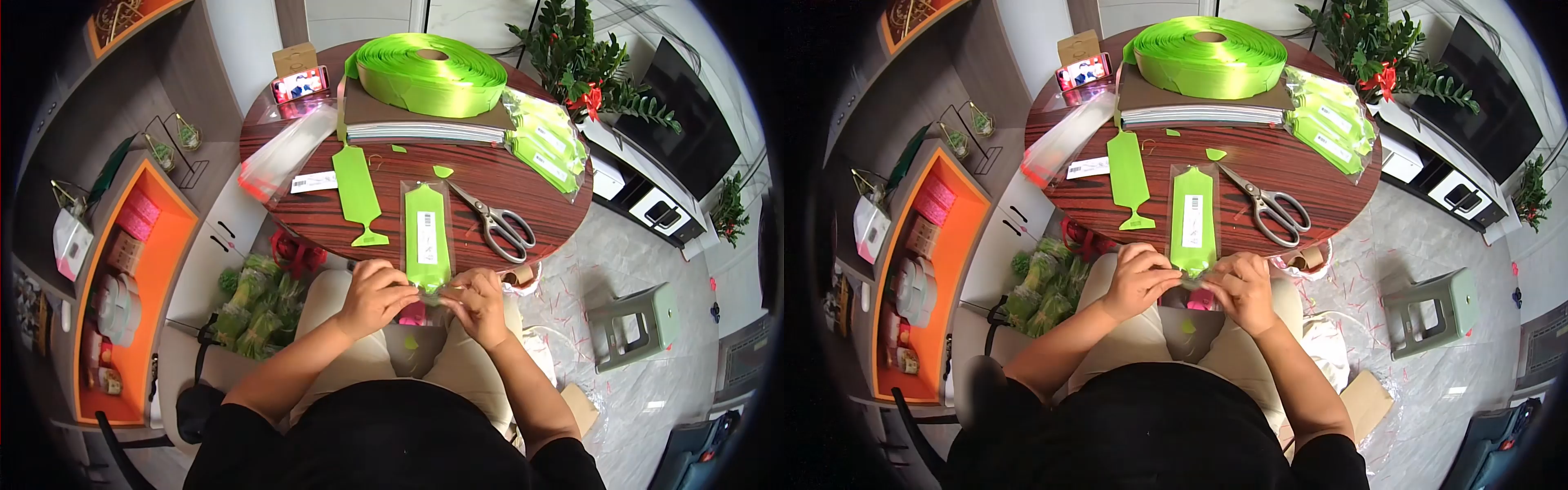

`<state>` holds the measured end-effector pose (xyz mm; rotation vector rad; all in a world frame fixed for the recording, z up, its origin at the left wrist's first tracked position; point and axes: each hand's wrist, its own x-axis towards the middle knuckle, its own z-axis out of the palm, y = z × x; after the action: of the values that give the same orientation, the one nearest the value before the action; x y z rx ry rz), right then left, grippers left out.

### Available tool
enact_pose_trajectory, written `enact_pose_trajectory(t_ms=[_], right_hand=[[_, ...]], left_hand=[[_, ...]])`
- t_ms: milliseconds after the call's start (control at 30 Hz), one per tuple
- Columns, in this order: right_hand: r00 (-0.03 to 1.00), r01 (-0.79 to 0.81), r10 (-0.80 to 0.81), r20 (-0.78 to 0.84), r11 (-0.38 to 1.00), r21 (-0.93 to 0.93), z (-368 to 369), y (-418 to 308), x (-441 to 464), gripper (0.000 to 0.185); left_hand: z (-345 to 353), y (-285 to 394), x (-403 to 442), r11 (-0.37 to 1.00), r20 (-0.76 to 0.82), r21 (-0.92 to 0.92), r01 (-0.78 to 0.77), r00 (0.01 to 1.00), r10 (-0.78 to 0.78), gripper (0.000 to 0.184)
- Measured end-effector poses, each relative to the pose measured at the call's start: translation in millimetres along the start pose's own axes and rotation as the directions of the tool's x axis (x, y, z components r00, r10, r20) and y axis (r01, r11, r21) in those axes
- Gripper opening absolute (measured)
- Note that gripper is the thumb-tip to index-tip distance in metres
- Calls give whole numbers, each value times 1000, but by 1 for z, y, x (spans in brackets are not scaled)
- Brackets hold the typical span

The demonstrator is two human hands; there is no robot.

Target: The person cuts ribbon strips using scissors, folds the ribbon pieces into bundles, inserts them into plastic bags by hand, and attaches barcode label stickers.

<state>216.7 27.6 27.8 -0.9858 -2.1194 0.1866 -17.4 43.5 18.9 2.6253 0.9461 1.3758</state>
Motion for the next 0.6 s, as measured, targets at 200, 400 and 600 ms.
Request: enact_pose_trajectory(t_ms=[200, 400, 600], right_hand=[[786, -516, 617, 34, 625, 586, 25, -5, -24, 11], [604, -619, 769, 207, 289, 730, 19, -19, -18, 17], [619, -590, 780, 92, 384, 710, 25, -21, -15, 23]], left_hand=[[24, 23, -28, 562, 107, -540, 626, 714, -692, 8], [29, 38, -25, 133, 298, -775, 617, 544, -785, 6], [29, 51, -17, 60, 267, -847, 528, 521, -810, 8]])
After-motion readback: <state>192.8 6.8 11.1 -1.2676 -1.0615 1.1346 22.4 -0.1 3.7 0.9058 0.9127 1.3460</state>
